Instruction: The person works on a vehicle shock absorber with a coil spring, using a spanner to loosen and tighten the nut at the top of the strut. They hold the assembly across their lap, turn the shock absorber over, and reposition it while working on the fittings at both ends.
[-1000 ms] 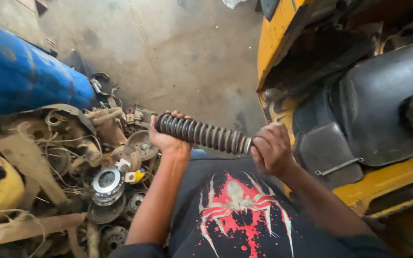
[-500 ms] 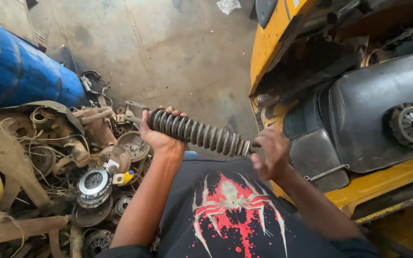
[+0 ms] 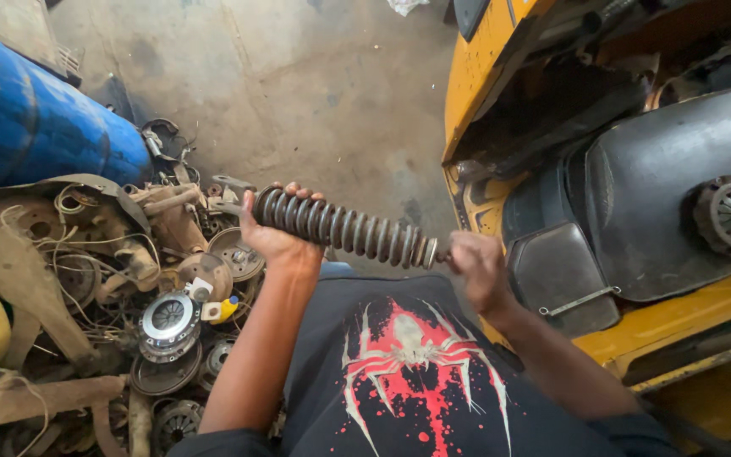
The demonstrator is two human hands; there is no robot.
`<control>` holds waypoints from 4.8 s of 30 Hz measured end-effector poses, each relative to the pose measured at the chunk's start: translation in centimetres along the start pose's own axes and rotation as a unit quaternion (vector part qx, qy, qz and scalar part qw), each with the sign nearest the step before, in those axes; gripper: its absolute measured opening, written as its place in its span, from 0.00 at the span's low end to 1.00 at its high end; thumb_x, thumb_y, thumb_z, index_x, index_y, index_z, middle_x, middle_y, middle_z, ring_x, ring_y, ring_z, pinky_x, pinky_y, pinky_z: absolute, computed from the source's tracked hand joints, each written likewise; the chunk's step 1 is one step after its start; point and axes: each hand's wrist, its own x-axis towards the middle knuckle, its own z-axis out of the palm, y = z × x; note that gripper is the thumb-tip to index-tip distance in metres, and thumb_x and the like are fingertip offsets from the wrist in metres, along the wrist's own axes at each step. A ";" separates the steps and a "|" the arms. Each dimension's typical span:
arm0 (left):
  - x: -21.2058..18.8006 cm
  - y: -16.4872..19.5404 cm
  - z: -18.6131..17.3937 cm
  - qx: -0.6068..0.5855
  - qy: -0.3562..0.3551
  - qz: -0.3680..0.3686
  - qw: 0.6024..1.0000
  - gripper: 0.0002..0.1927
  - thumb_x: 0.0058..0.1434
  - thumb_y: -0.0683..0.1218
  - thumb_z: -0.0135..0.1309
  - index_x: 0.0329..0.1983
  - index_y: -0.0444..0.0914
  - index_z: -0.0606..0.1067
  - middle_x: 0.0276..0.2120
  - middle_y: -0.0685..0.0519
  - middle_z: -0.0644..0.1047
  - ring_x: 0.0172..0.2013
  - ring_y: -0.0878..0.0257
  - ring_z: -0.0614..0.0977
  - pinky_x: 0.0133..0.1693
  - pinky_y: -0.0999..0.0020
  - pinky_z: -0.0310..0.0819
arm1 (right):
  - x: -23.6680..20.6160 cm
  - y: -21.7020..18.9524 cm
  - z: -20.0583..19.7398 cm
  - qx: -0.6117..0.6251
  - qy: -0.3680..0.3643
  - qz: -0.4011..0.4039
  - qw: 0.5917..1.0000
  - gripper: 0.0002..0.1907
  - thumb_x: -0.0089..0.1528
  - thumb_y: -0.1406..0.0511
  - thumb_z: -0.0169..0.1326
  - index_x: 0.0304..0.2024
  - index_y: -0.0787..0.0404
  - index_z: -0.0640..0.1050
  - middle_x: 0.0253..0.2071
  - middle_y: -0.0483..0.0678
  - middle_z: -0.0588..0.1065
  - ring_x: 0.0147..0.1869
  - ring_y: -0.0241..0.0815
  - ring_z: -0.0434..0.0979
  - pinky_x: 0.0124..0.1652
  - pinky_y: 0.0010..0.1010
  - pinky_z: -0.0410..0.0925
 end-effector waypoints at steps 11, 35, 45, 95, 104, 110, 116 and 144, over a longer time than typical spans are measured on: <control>-0.3 -0.6 0.0 0.029 0.012 0.015 0.999 0.23 0.59 0.62 0.51 0.36 0.37 0.74 0.28 0.44 0.76 0.31 0.51 0.78 0.39 0.51 0.75 | -0.1 1.3 -0.2 -0.093 0.043 -0.191 0.976 0.11 0.59 0.65 0.48 0.30 0.69 0.70 0.28 0.55 0.68 0.29 0.52 0.68 0.32 0.40 0.62; -1.9 -0.8 1.5 0.019 0.024 0.014 0.999 0.22 0.60 0.62 0.50 0.36 0.38 0.73 0.28 0.46 0.75 0.29 0.52 0.78 0.38 0.51 0.75 | -1.4 -0.4 -1.2 0.000 -0.095 0.054 0.994 0.16 0.63 0.59 0.48 0.30 0.65 0.76 0.24 0.50 0.70 0.29 0.41 0.68 0.32 0.33 0.61; -1.9 0.5 1.0 0.016 0.017 0.017 1.000 0.22 0.59 0.63 0.52 0.36 0.38 0.73 0.29 0.47 0.75 0.31 0.53 0.77 0.40 0.52 0.75 | -1.1 -1.7 -0.7 -0.056 -0.070 -0.022 0.996 0.10 0.59 0.64 0.55 0.35 0.67 0.74 0.29 0.51 0.71 0.33 0.43 0.73 0.35 0.33 0.66; -9.9 5.0 -2.0 0.061 -0.227 0.220 0.947 0.38 0.42 0.58 0.74 0.56 0.49 0.71 0.46 0.55 0.74 0.53 0.61 0.76 0.58 0.56 0.66 | 4.0 6.9 8.5 0.088 0.011 0.062 0.994 0.14 0.73 0.56 0.40 0.45 0.55 0.75 0.30 0.37 0.69 0.31 0.28 0.65 0.31 0.23 0.62; -11.6 11.4 -0.7 0.110 -0.602 0.131 0.780 0.31 0.47 0.50 0.75 0.49 0.47 0.69 0.39 0.59 0.72 0.44 0.64 0.77 0.57 0.54 0.67 | -0.1 3.8 10.8 0.486 -0.319 0.394 0.712 0.20 0.75 0.60 0.42 0.27 0.54 0.71 0.19 0.36 0.61 0.19 0.30 0.56 0.19 0.24 0.52; -15.2 13.8 -2.8 -0.013 -0.366 0.353 0.861 0.32 0.51 0.64 0.70 0.48 0.43 0.69 0.41 0.60 0.71 0.39 0.66 0.72 0.47 0.67 0.67 | -3.7 -0.3 15.0 0.293 -0.173 0.213 0.916 0.15 0.71 0.61 0.39 0.34 0.60 0.73 0.23 0.38 0.63 0.24 0.29 0.57 0.24 0.24 0.53; -21.7 17.1 -8.3 -0.060 -0.261 0.285 0.920 0.32 0.52 0.62 0.65 0.58 0.48 0.74 0.45 0.63 0.75 0.50 0.65 0.76 0.61 0.63 0.66 | -9.7 -4.8 16.4 0.075 -0.102 -0.033 0.991 0.14 0.75 0.62 0.42 0.39 0.65 0.72 0.30 0.41 0.66 0.31 0.30 0.64 0.32 0.25 0.61; -35.0 13.3 -30.1 -0.205 0.067 -0.134 0.967 0.28 0.67 0.50 0.48 0.11 0.49 0.53 0.09 0.61 0.55 0.12 0.70 0.58 0.17 0.76 0.53 | -28.8 2.4 15.8 0.096 -0.273 0.420 0.860 0.20 0.69 0.57 0.44 0.25 0.59 0.72 0.16 0.38 0.63 0.16 0.30 0.58 0.18 0.26 0.52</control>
